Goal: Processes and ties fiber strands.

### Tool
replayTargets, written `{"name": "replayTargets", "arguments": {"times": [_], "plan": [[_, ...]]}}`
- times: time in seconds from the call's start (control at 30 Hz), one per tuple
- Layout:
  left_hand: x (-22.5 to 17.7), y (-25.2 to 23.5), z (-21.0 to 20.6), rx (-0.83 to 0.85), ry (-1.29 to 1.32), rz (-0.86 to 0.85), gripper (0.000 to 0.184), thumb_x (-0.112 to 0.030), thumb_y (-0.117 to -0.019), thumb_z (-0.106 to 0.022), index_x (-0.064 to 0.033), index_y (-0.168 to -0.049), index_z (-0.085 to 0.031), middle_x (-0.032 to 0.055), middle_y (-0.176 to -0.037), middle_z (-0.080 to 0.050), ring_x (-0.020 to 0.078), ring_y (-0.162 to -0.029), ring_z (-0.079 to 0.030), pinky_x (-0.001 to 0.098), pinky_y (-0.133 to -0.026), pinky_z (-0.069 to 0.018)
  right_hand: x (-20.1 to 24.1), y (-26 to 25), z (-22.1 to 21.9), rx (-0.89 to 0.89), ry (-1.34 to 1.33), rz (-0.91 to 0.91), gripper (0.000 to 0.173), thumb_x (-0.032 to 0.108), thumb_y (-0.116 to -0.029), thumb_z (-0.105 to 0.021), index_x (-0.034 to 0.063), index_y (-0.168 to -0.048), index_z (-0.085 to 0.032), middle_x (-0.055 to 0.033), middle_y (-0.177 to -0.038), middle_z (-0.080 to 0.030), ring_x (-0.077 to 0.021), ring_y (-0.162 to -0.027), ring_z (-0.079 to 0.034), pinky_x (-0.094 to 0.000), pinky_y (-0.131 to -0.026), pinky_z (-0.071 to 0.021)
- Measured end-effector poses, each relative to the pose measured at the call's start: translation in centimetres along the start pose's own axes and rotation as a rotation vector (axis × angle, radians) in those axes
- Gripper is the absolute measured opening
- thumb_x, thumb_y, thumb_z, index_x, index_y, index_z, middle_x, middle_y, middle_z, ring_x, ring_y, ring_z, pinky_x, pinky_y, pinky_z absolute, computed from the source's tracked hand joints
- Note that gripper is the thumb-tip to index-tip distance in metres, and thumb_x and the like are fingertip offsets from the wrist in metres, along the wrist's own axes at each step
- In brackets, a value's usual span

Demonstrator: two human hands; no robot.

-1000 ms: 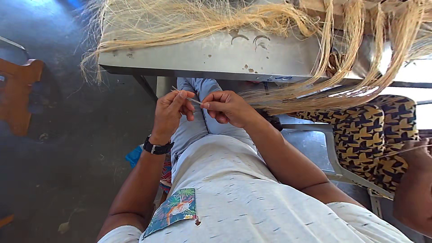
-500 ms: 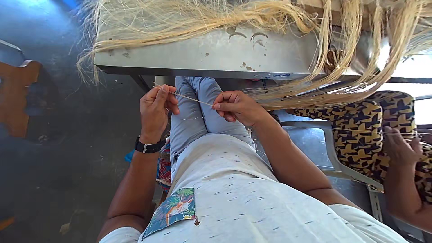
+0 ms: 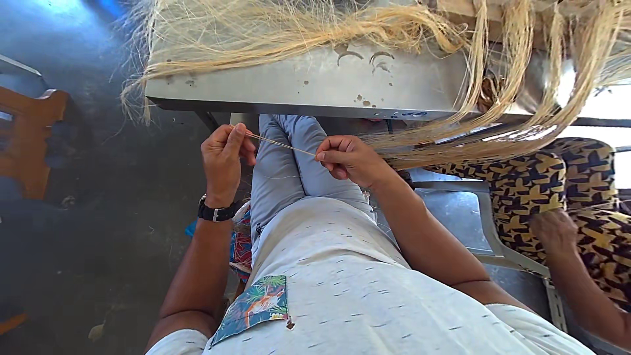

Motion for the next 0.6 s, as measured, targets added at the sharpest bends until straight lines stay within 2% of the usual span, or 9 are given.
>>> {"name": "replayTargets", "arguments": {"times": [0.17,0.37,0.6], "plan": [[-0.22,-0.64,0.14,-0.053,-0.035,-0.006,0.023,-0.028,-0.1096,-0.05,-0.0137,-0.097,-0.063,-0.0012,-0.068,-0.063,0.0082,-0.049,-0.058,0.0211,-0.044,-0.0524,0.13,-0.22,-0.36,0.002,-0.035,-0.031,0.012,0.008,-0.1012,-0.059,0.0026,-0.094,-0.068,-0.004,-0.065,-0.058,-0.0053,-0.044,-0.045,-0.0179,-0.039,-0.0375],[0.04,-0.12,0.58,-0.044,0.006,0.0,0.026,-0.029,-0.1098,-0.049,-0.0115,-0.094,-0.059,0.0012,-0.062,-0.058,0.0107,-0.043,-0.055,0.0225,-0.04,-0.0509,0.05,-0.2,-0.41,0.049,-0.046,-0.045,0.012,0.008,-0.1013,-0.06,0.0011,-0.095,-0.068,-0.006,-0.068,-0.063,-0.0051,-0.044,-0.047,-0.0174,-0.039,-0.0383],[-0.18,-0.55,0.13,-0.068,-0.002,0.0,0.023,-0.03,-0.1091,-0.051,-0.0147,-0.096,-0.062,-0.0018,-0.067,-0.061,0.0086,-0.046,-0.056,0.022,-0.041,-0.0516,0.13,-0.05,-0.4,0.071,-0.018,-0.042,0.014,0.009,-0.1018,-0.059,0.0024,-0.094,-0.068,-0.0053,-0.069,-0.063,-0.0048,-0.045,-0.047,-0.0176,-0.04,-0.0394]]}}
Point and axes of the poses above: each hand's wrist, its own y-axis away from the middle knuckle, its own z-axis out of the back of the hand, x = y × z, the point moved 1 cm from there along -y, towards the middle knuckle
